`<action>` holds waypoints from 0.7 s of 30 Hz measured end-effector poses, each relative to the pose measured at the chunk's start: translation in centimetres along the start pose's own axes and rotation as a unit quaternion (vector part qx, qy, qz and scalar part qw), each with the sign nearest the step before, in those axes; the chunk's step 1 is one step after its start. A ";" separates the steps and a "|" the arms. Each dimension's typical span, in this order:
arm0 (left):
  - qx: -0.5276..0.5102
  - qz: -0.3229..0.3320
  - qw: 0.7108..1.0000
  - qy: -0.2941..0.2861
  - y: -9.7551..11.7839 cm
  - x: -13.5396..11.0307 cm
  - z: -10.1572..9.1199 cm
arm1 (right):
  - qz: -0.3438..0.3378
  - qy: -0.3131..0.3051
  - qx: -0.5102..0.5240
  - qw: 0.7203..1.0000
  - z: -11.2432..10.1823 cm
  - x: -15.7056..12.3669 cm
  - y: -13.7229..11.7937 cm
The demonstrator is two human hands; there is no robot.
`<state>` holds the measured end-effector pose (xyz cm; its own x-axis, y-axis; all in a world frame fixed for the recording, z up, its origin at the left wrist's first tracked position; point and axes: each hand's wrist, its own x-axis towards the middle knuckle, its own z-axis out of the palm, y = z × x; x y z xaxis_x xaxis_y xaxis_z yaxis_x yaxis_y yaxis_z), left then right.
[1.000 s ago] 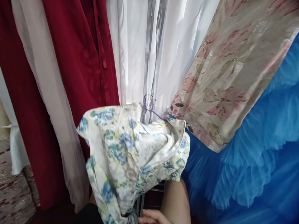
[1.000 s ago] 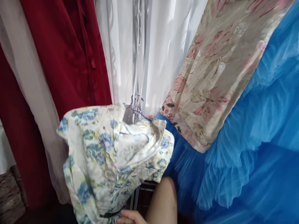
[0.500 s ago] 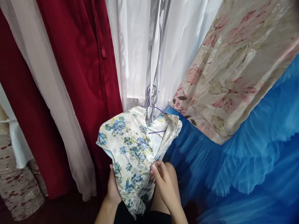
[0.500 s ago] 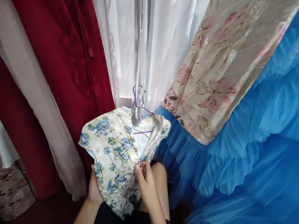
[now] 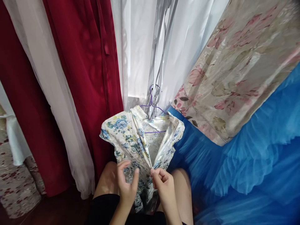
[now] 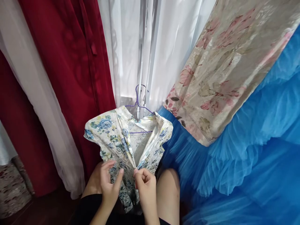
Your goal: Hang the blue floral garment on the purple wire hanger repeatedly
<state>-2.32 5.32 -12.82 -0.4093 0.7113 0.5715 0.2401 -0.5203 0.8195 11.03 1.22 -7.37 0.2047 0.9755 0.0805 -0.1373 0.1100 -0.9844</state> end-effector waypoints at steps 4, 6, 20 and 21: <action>-0.051 -0.072 0.978 -0.191 1.8 -1.7 1.7 | 0.016 -0.048 -0.014 0.999 1.0 0.1 0.0; -0.055 -0.080 0.975 -0.201 1.9 -1.6 2.0 | 0.013 -0.062 -0.030 0.998 1.1 0.6 -0.7; 0.036 -0.002 0.945 -0.326 0.5 0.8 0.6 | -0.094 -0.091 0.010 0.991 4.3 13.6 -16.4; 0.039 0.012 0.945 -0.324 0.9 1.7 0.4 | -0.096 -0.092 0.007 0.991 4.1 13.3 -16.1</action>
<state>-2.44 6.27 -11.06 0.2159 0.8531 0.4750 0.3166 -0.5214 0.7924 11.95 13.20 10.20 0.0480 0.9544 0.2947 -0.1267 0.2985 -0.9460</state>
